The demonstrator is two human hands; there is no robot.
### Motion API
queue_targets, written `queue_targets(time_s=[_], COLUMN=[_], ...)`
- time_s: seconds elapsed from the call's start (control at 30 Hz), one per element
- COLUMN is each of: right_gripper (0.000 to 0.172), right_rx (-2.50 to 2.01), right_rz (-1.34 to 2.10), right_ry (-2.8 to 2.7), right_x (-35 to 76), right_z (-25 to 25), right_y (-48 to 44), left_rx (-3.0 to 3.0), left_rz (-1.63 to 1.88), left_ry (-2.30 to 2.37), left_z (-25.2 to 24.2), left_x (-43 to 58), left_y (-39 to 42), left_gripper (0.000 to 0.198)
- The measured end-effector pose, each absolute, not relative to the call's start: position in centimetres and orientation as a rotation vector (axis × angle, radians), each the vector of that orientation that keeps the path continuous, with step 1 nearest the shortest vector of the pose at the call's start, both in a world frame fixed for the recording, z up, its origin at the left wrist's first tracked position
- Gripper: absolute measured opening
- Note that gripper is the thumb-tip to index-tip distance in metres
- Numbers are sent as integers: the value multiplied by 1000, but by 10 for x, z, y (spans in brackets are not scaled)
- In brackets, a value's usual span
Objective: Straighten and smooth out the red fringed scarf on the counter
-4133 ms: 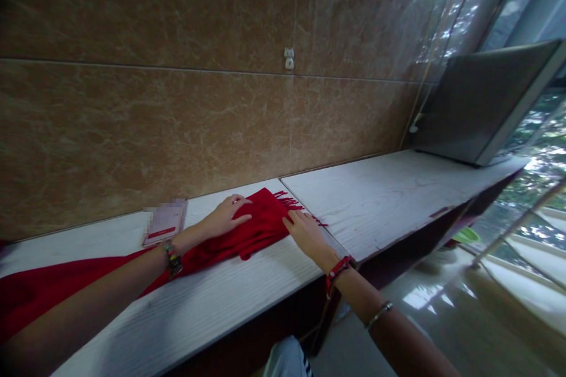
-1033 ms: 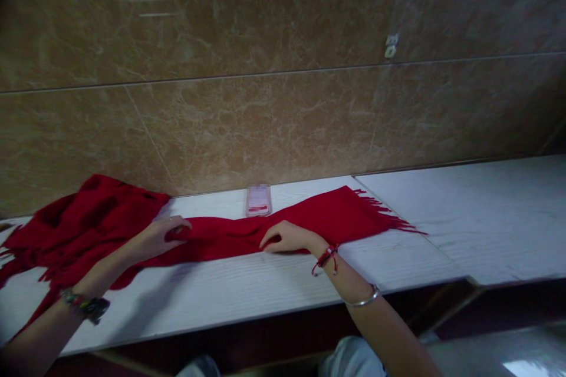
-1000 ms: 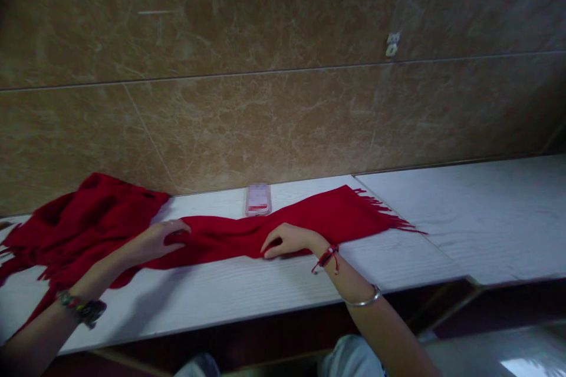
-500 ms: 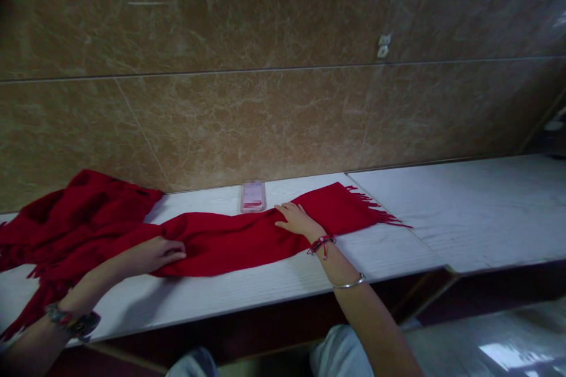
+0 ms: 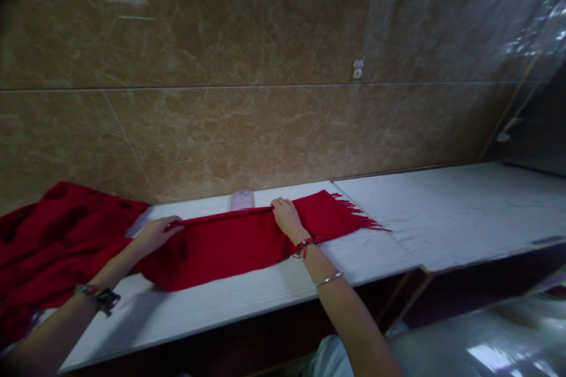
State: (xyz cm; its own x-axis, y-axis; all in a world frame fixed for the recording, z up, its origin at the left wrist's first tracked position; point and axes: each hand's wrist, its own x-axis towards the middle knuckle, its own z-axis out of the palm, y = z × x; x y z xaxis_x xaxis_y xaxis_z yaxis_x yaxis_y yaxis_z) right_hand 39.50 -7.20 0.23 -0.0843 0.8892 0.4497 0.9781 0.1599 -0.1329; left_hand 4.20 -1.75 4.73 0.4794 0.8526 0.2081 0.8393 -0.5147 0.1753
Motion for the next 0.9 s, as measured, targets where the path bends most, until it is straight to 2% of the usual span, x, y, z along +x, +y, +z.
queue_targets(time_s=[0.17, 0.37, 0.53, 0.67, 0.73, 0.8, 0.87, 0.9], right_gripper=[17, 31, 28, 25, 31, 47, 60, 58], right_rx=[-1734, -1623, -1371, -1300, -1245, -1171, -1105, -1076], right_rz=[-186, -197, -91, 118, 264, 403, 476, 475], right_ry=[-1974, -1774, -1703, -1982, -2200, -2399, -2547, -2595], right_x=[400, 410, 420, 413, 405, 395, 385, 382], right_z=[-2, 5, 14, 14, 14, 14, 14, 13], right_y=[-67, -72, -89, -103, -109, -113, -115, -115], left_rx=[2644, 2683, 2964, 2859, 2821, 2830, 2837, 2850], left_rz=[382, 359, 310, 119, 8, -94, -158, -161], left_ry=[1578, 1811, 1469, 1502, 1335, 1018, 842, 840], left_z=[45, 30, 25, 28, 31, 33, 36, 38], left_x=[32, 36, 68, 81, 79, 75, 71, 70], left_y=[-3, -12, -47, -68, -77, -86, -91, -91], left_gripper=[32, 34, 42, 53, 60, 63, 48, 38])
